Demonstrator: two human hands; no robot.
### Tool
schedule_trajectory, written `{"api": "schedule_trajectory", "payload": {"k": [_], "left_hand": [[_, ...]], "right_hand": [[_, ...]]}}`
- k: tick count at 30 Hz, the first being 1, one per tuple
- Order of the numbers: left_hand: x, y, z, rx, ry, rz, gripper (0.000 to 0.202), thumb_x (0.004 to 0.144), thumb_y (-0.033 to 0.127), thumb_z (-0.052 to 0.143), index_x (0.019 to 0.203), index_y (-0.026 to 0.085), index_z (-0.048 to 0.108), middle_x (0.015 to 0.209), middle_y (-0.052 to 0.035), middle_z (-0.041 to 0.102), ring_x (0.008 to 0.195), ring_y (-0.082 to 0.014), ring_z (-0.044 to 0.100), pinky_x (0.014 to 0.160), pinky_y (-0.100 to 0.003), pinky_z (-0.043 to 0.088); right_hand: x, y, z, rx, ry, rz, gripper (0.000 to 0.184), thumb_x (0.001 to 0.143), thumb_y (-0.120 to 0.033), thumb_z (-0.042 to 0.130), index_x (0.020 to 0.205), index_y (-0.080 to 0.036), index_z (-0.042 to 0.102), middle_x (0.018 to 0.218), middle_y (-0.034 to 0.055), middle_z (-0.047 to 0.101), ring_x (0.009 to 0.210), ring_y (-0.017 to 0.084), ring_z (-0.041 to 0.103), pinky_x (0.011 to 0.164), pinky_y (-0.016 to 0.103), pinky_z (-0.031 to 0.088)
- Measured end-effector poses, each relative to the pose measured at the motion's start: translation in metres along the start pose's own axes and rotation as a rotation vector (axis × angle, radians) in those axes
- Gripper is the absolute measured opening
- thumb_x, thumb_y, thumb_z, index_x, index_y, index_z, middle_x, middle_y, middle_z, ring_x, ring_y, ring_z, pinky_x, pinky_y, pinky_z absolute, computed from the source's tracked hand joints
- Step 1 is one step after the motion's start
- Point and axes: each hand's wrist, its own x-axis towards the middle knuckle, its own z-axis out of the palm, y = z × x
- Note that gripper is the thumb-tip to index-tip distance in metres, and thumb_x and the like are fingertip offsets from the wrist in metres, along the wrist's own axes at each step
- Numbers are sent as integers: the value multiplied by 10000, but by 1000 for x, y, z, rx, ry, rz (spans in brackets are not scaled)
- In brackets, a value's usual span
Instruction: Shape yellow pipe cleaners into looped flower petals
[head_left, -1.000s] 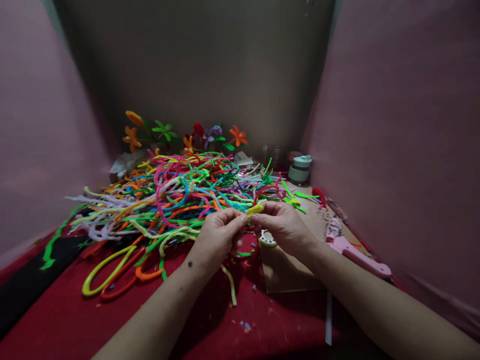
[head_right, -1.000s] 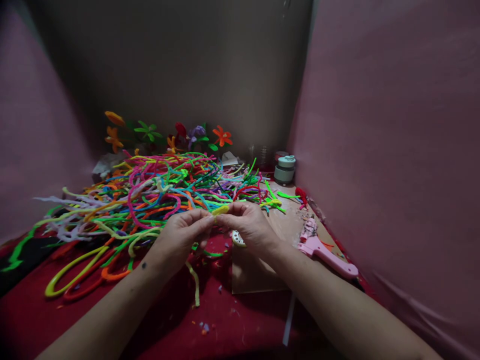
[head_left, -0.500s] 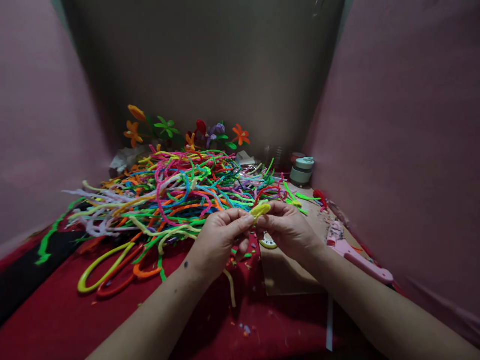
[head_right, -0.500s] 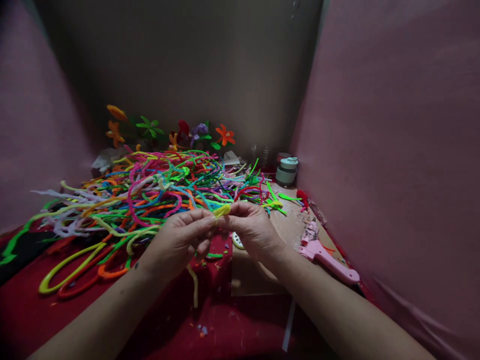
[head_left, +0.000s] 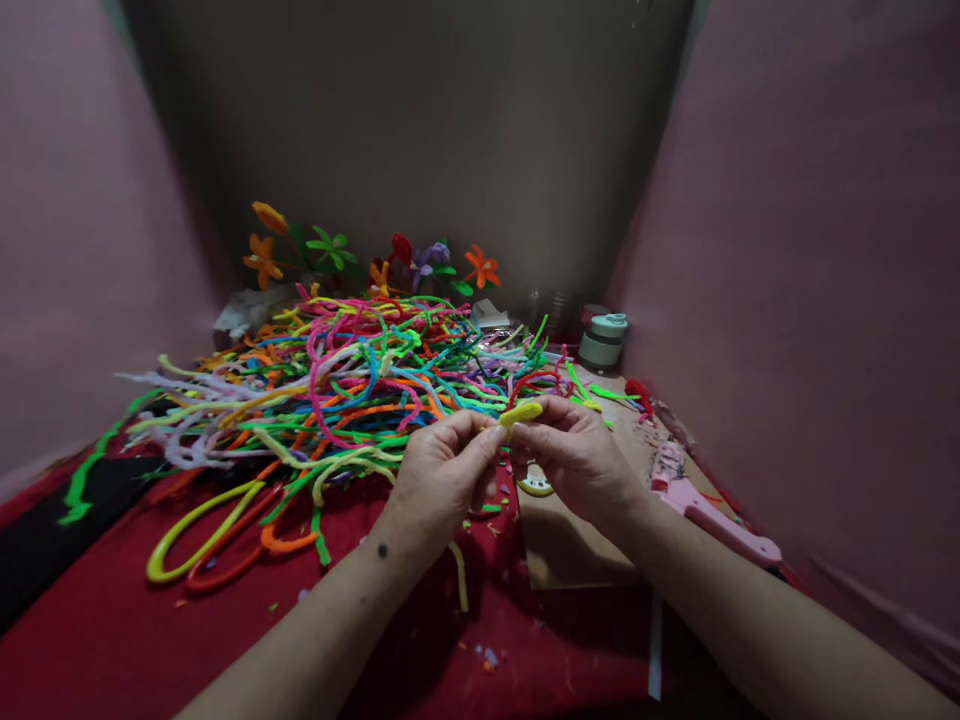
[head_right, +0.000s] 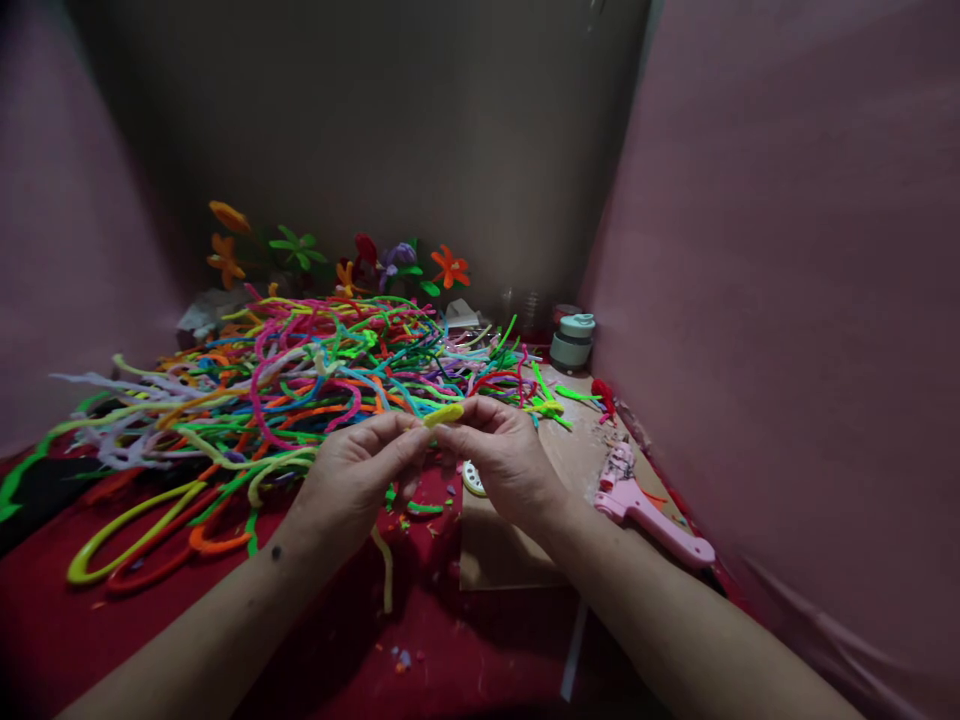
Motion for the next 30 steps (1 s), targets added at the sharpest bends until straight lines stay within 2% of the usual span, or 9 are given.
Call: {"api": "schedule_trajectory", "payload": {"k": [8,13,20,25,30], "left_hand": [[-3,3,-2,-145,-96,-97,219,734,352,595,682,144,554,491,19,539,339,-56,404,336,-169,300],[-4,5,0,-105,-84,-100,224,740,348,592,657,148,535,438,29,505,338,-59,398,349,-170,306],[-3,3,3,25,37,-34,213,746,348,575,661,156,541,429,44,477,349,-64,390,345,-172,298],[-4,3,3,76,26,-16,227,753,356,555,636,163,525,423,47,464,356,-73,398,350,-180,306],[-3,2,3,82,23,5,231,750,347,556,609,168,521,417,48,465,356,-71,400,356,-179,316]], "right_hand": [[0,0,-6,82,-140,93,203,601,-243,760,713,-198,597,603,-46,605,452,86,525,436,219,426],[0,0,-4,100,-97,82,217,583,-233,773,690,-186,589,617,-38,610,474,87,534,449,216,428],[1,1,-2,120,-19,43,185,625,-189,738,752,-177,605,660,-26,611,541,81,541,513,207,427],[2,-2,-1,55,6,57,154,634,-217,729,685,-159,596,621,-22,596,512,76,521,501,211,413],[3,-3,-1,9,-31,76,143,642,-226,721,655,-149,602,586,-22,588,483,69,509,480,201,407]]}}
